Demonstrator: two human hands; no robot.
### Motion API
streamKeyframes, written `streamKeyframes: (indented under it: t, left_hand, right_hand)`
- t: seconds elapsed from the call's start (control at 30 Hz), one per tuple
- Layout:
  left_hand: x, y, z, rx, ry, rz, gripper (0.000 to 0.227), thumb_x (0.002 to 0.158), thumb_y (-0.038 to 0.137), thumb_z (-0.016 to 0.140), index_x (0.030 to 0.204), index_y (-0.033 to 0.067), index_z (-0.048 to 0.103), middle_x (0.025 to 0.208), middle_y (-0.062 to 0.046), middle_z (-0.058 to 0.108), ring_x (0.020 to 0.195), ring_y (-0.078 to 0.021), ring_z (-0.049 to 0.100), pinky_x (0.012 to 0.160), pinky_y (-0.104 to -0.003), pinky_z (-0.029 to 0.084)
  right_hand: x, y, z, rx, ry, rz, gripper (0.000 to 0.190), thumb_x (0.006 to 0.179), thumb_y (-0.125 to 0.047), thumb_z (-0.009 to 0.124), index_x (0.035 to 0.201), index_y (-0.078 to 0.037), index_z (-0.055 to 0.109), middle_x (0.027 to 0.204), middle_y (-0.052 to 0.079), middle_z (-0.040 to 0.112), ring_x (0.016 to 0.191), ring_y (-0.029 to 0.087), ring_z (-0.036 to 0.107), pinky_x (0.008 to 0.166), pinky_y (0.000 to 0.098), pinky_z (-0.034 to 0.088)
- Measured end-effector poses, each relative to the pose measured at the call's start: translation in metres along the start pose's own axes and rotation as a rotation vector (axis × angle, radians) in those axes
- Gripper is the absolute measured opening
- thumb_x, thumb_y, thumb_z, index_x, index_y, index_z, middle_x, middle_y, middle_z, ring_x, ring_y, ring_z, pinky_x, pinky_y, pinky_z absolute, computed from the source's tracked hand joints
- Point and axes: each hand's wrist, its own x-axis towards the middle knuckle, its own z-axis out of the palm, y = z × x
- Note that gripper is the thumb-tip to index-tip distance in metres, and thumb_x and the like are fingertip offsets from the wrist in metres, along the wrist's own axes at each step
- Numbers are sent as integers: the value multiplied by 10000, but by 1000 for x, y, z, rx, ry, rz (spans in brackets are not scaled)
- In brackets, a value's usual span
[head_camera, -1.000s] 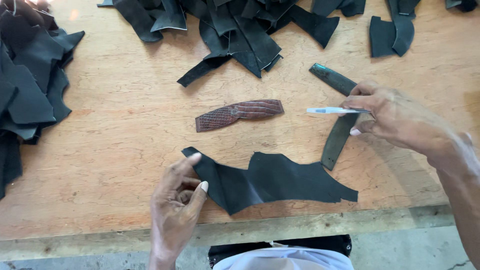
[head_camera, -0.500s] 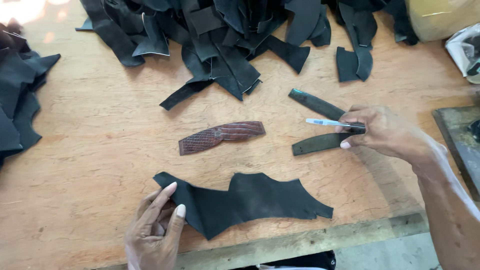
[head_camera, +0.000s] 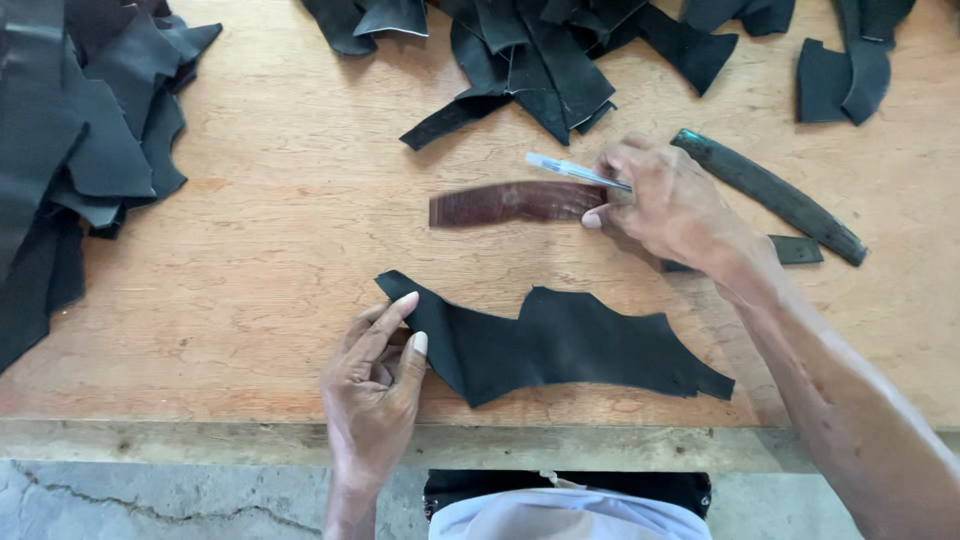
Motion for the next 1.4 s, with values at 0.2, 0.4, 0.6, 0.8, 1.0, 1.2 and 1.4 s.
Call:
streamKeyframes:
  t: [0.2, 0.4, 0.6, 0.8, 1.0, 1.2, 1.4]
  left_hand:
    - [0, -4, 0, 4, -31, -3, 432, 896, 33, 729, 1322, 98, 703, 1100, -27, 673, 677, -42, 538, 521, -190, 419]
    - [0, 0, -1, 17, -50, -32, 449, 885, 48, 727, 1329, 88, 671, 1181, -63, 650, 755, -58, 680, 475, -192, 478]
    - [0, 0, 0, -21, -58, -33, 434, 880, 25, 706, 1310, 76, 679, 1180, -62, 655, 778, -45, 690, 485, -180, 488]
    - [-7, 1, 2, 32, -6, 0, 426, 893, -10, 712, 1314, 47, 688, 1206, -68, 659, 766, -69, 660, 561, -201, 522]
    - [-11, -2, 5, 135, 59, 33, 445, 825, -3, 752, 1262, 53, 689, 1134, -66, 650, 768, -78, 697, 608, -183, 606]
    - [-17, -10, 12, 274, 151, 265, 430, 809, -17, 773, 1219, 105, 724, 1222, -149, 561, 1044, -187, 612, 755, -217, 622]
    - [-31, -6, 15, 547, -38, 434, 413, 830, -133, 682, 1200, 45, 721, 1203, -73, 670, 1130, -285, 625, 939, -334, 564]
  right_hand:
    - [-4, 2, -12, 72, -144, 325, 190, 1002, -262, 629, 1048, -90, 697, 718, -3, 637, 512, 157, 539, 479, 377, 425]
    - [-72, 3, -54, 266, -118, 786, 181, 947, -295, 741, 991, -122, 715, 668, 65, 585, 522, 128, 481, 444, 294, 369]
    - [-150, 2, -25, 491, -329, 870, 220, 845, -205, 790, 1018, -75, 751, 824, 54, 747, 790, 148, 676, 721, 307, 544]
    - [-157, 1, -16, 328, -452, 1009, 332, 838, -330, 845, 1046, -86, 761, 863, 74, 787, 888, 165, 757, 859, 308, 560]
    - [-136, -13, -23, 14, -615, 951, 339, 848, -417, 835, 1056, -150, 815, 752, 52, 691, 713, 162, 596, 670, 316, 510]
    - [-127, -16, -19, -40, -683, 990, 354, 849, -459, 834, 1055, -173, 795, 672, 39, 644, 603, 154, 539, 587, 318, 455]
    - [-127, -16, -22, -42, -647, 913, 372, 812, -467, 847, 1020, -160, 826, 719, 21, 689, 643, 154, 598, 603, 312, 479]
